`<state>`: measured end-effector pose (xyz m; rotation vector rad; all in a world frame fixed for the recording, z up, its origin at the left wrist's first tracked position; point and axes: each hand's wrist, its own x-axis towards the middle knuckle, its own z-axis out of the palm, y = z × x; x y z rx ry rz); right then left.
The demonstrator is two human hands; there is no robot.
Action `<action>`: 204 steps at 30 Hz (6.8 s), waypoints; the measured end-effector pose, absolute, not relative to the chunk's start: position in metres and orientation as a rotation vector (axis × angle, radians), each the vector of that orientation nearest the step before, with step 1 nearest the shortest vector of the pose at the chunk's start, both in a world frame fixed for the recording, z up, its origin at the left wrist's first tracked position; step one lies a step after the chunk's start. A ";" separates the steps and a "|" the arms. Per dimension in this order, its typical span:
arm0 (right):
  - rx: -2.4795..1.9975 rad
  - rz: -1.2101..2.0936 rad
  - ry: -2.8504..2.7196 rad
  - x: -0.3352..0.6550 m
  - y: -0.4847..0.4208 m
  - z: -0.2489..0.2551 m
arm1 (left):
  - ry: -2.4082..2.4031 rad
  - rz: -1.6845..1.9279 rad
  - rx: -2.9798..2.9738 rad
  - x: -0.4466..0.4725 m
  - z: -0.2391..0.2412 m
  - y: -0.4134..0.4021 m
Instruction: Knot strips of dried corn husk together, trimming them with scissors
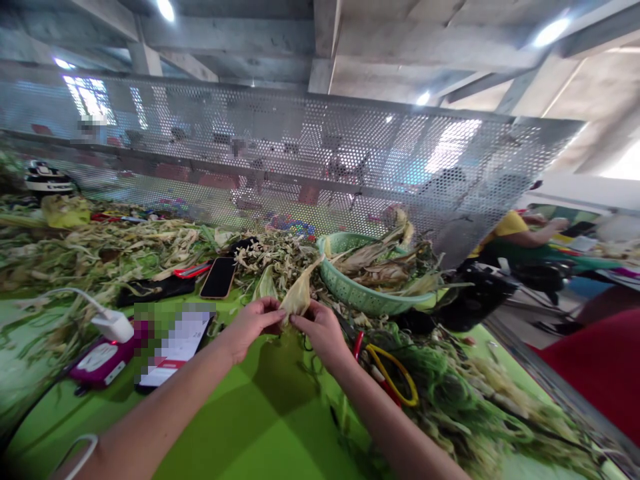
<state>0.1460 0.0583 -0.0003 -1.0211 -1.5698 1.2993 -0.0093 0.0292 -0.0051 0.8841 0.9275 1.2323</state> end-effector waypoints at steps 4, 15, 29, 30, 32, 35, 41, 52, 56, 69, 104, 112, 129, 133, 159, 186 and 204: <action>-1.074 1.180 -1.622 0.148 0.062 -0.006 | 0.963 1.210 0.896 -0.010 -0.006 0.030; -1.152 0.981 -1.807 0.151 0.063 -0.004 | 1.167 1.187 1.360 -0.012 -0.001 0.026; -1.201 0.781 -1.737 0.174 0.089 -0.012 | 1.039 1.459 1.105 -0.021 0.005 0.030; -1.216 0.770 -1.731 0.177 0.093 -0.012 | 1.022 1.511 1.077 -0.023 0.008 0.031; -1.254 0.754 -1.719 0.183 0.098 -0.013 | 0.999 1.638 1.012 -0.029 0.015 0.032; -1.313 0.736 -1.695 0.190 0.105 -0.015 | 0.970 1.876 0.899 -0.042 0.028 0.033; -1.379 0.747 -1.623 0.198 0.115 -0.021 | 0.897 2.291 0.721 -0.082 0.049 0.033; -1.199 1.142 -1.571 0.173 0.083 0.001 | 1.114 1.679 0.888 -0.041 0.020 0.033; -1.126 1.213 -1.572 0.162 0.071 0.005 | 1.108 1.419 0.970 -0.017 0.008 0.027; -1.114 1.116 -1.600 0.143 0.050 0.005 | 0.974 1.189 0.984 -0.003 0.000 0.022; -1.142 1.003 -1.706 0.150 0.066 -0.008 | 0.917 1.215 1.056 -0.012 0.000 0.024; -1.136 1.120 -1.586 0.162 0.079 -0.015 | 0.717 1.337 0.835 -0.027 0.013 0.028; -1.295 1.112 -1.359 0.190 0.111 -0.026 | 0.553 1.977 0.552 -0.112 0.058 0.025; -1.220 1.188 -1.431 0.175 0.095 -0.012 | 0.692 1.759 0.589 -0.081 0.041 0.032; -1.134 1.169 -1.670 0.144 0.055 0.004 | 1.140 1.247 1.287 -0.011 0.001 0.025; -1.193 1.157 -1.496 0.159 0.075 -0.001 | 0.791 1.281 0.941 -0.023 0.020 0.019; -1.283 1.193 -1.252 0.190 0.105 -0.013 | 0.478 1.968 0.677 -0.108 0.060 0.019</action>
